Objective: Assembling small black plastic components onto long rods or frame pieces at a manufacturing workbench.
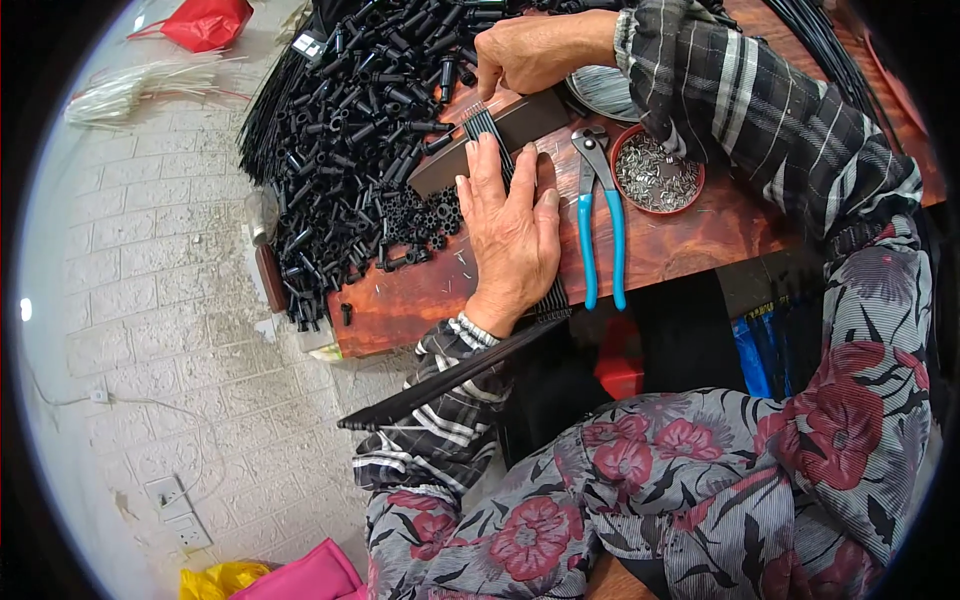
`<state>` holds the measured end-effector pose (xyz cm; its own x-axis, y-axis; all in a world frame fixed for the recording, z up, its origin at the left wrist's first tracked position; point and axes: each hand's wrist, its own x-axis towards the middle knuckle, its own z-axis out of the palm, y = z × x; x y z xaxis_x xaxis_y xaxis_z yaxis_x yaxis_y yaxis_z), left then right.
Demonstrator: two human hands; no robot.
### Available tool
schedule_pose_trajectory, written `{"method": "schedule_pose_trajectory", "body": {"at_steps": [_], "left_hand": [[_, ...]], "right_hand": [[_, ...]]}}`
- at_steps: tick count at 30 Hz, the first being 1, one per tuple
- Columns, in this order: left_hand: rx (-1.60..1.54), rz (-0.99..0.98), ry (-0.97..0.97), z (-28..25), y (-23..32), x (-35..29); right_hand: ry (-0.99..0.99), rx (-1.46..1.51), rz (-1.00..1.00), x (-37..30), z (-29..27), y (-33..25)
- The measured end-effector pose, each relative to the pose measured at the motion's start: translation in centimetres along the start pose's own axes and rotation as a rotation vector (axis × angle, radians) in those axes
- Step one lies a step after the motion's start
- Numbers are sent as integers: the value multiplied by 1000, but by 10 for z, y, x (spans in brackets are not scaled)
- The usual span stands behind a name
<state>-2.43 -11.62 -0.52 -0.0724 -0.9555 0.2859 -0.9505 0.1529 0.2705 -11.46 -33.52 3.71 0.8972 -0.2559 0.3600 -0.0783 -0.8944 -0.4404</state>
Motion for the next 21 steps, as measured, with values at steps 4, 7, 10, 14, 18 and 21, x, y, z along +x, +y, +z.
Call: {"method": "schedule_pose_trajectory", "body": {"at_steps": [4, 7, 10, 14, 18, 21], "left_hand": [[13, 2, 11, -8, 0, 0], [19, -1, 18, -11, -2, -3], [24, -5, 20, -10, -3, -3], [10, 7, 3, -3, 1, 1], [14, 9, 10, 1, -3, 3], [27, 7, 29, -9, 1, 1]], "right_hand": [[25, 19, -60, 9, -11, -3], [-14, -13, -61, 19, -17, -10], [4, -160, -41, 18, -11, -17], [35, -137, -74, 18, -11, -2], [72, -449, 51, 19, -4, -12], [23, -353, -63, 22, -4, -21]]}}
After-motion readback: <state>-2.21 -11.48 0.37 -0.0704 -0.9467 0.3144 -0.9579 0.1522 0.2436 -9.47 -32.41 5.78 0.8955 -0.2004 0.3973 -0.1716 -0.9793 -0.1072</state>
